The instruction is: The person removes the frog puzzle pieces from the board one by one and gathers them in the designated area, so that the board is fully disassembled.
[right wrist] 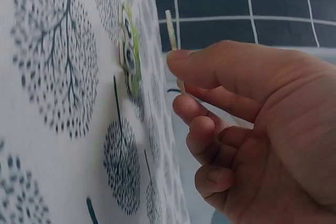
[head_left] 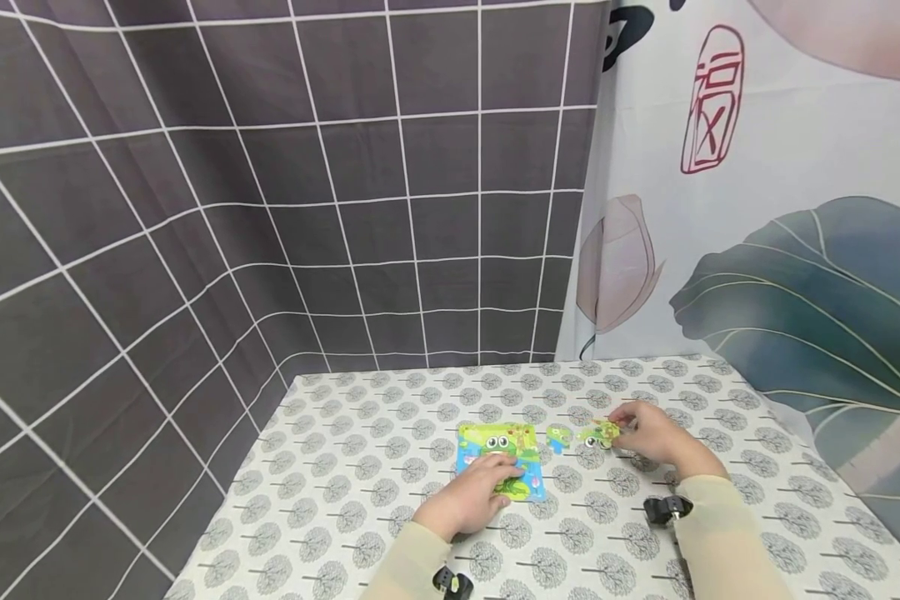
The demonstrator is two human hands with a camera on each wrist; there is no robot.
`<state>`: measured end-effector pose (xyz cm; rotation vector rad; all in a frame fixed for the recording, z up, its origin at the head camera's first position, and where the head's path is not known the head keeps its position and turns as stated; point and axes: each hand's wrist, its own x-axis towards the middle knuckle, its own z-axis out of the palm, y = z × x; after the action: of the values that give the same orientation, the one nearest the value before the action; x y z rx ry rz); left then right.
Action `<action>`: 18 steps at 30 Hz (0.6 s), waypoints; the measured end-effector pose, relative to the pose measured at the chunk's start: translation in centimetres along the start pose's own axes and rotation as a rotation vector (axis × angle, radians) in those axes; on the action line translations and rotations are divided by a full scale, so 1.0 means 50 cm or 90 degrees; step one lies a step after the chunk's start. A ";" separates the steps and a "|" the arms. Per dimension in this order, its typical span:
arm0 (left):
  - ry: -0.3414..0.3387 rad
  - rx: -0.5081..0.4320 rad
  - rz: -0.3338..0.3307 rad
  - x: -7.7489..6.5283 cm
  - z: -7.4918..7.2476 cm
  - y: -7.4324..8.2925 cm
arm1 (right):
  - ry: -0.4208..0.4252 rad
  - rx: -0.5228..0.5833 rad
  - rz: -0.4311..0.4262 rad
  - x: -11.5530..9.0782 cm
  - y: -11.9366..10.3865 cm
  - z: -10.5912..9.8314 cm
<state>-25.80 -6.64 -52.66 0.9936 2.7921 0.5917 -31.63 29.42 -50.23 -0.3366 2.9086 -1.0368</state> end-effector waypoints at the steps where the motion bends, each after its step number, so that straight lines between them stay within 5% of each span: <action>1: 0.000 0.001 0.000 0.000 0.000 0.000 | -0.001 0.001 0.005 -0.002 0.003 -0.003; 18: -0.002 -0.005 0.001 -0.001 -0.005 0.003 | -0.011 0.003 0.075 -0.016 0.056 -0.016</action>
<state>-25.73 -6.66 -52.40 0.9934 2.7840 0.5999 -31.47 32.20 -51.38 -0.1718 2.8701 -1.0177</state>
